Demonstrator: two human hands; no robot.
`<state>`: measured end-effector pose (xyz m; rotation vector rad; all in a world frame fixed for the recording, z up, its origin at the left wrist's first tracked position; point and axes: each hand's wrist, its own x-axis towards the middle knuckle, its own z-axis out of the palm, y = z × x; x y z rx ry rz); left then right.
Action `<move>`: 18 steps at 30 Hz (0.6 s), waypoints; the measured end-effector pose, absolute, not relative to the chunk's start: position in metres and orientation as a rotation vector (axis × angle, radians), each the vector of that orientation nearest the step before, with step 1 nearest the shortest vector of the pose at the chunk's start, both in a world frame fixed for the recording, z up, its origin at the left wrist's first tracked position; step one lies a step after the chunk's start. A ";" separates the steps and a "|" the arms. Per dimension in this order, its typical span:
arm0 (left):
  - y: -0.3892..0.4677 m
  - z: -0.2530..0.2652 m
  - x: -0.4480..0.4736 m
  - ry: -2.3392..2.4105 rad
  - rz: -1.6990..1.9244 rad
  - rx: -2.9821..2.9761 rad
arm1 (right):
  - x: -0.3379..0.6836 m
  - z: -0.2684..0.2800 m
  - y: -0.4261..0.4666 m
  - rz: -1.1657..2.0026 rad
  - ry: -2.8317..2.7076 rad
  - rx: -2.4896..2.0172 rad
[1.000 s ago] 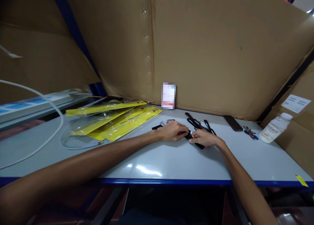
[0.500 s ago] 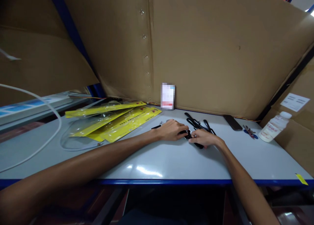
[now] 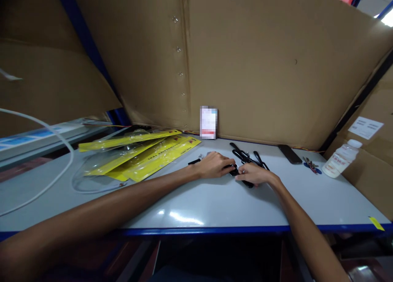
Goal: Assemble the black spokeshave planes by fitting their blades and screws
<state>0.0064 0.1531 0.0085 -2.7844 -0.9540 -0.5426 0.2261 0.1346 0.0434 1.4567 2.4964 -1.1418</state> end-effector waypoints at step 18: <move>0.155 0.008 0.001 -0.814 -0.505 -2.800 | 0.228 0.041 0.136 -1.121 2.510 1.462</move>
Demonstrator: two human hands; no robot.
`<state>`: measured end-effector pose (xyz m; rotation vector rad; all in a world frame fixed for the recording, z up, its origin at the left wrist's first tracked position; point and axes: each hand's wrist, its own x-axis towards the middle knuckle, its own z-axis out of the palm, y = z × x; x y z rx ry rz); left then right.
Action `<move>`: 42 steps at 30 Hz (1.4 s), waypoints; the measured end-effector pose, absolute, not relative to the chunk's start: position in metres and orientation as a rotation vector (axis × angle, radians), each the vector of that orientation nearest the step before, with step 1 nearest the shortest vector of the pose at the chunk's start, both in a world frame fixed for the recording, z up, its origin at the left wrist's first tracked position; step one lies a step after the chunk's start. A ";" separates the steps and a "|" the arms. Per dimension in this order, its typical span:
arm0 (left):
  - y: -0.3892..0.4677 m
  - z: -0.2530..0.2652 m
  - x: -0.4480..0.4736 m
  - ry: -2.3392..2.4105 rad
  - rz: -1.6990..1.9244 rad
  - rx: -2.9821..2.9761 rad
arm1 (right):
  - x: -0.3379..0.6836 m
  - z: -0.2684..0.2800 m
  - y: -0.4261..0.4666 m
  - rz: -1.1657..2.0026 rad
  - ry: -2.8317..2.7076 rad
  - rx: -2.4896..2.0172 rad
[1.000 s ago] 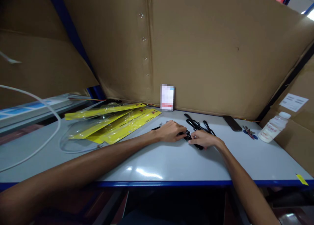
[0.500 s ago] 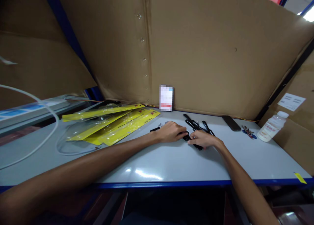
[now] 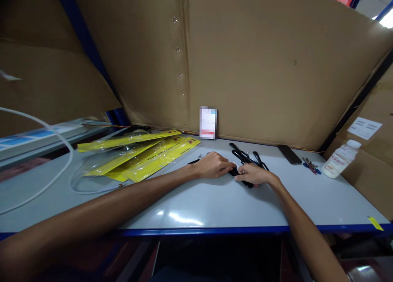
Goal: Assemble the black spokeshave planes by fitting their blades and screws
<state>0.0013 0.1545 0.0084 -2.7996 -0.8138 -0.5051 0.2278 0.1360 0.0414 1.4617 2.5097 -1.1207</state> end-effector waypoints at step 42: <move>0.135 0.020 0.019 -1.249 -0.270 -2.733 | 0.224 0.045 0.129 -0.975 2.533 1.516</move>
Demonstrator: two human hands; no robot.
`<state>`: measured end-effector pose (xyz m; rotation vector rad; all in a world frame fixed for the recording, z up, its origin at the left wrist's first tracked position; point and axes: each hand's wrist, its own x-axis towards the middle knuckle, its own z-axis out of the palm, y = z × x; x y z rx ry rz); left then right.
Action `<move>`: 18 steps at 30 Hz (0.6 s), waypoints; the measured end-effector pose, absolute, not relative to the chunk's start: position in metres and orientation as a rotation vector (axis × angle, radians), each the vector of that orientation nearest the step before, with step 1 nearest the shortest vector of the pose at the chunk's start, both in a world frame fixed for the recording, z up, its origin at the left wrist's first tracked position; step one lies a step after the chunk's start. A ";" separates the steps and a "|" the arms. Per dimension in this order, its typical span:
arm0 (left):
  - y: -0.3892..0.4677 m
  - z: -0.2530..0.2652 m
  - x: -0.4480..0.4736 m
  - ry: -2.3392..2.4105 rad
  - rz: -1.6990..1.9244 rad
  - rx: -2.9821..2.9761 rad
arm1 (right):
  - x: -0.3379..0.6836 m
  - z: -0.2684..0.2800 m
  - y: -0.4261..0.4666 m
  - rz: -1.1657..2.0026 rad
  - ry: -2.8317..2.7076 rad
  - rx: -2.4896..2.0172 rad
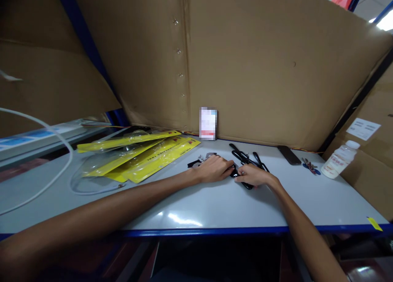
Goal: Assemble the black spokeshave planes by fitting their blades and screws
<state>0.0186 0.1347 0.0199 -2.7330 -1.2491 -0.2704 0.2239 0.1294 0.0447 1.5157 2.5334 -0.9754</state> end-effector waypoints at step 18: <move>0.140 0.021 0.006 -0.906 -0.232 -2.777 | 0.223 0.045 0.130 -0.997 2.524 1.523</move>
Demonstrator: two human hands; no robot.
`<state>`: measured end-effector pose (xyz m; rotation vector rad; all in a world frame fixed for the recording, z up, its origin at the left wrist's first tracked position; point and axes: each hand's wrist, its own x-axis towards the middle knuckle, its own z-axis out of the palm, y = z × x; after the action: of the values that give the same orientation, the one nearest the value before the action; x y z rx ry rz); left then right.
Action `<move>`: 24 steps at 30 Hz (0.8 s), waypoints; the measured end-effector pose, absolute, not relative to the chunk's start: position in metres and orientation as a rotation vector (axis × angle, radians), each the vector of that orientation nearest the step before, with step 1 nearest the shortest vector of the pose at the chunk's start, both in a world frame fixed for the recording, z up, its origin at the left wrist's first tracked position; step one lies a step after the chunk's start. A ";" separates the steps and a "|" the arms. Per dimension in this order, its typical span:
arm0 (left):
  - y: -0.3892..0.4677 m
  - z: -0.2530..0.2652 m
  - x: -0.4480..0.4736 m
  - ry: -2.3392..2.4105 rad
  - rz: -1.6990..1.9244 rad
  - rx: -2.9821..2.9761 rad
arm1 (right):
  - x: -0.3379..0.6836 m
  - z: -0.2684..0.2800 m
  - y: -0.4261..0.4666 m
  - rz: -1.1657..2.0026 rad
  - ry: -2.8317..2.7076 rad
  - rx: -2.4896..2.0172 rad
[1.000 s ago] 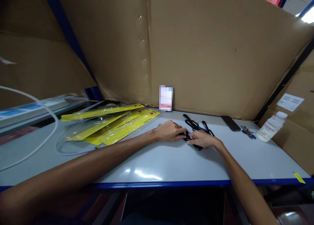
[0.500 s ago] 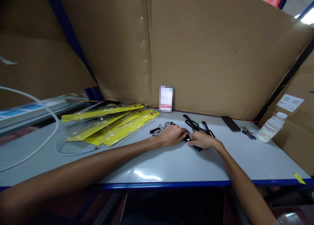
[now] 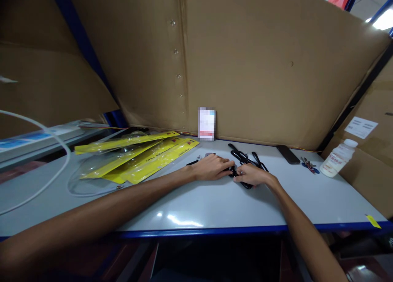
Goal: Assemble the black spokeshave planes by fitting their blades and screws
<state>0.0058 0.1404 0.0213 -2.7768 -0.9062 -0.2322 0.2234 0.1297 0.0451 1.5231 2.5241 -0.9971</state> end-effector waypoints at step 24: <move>0.140 0.015 0.019 -1.358 -0.398 -2.692 | 0.222 0.045 0.129 -0.963 2.536 1.516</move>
<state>0.0194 0.1402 0.0153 -2.6917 -1.3582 -0.3984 0.2224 0.1291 0.0451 1.5155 2.5359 -0.9633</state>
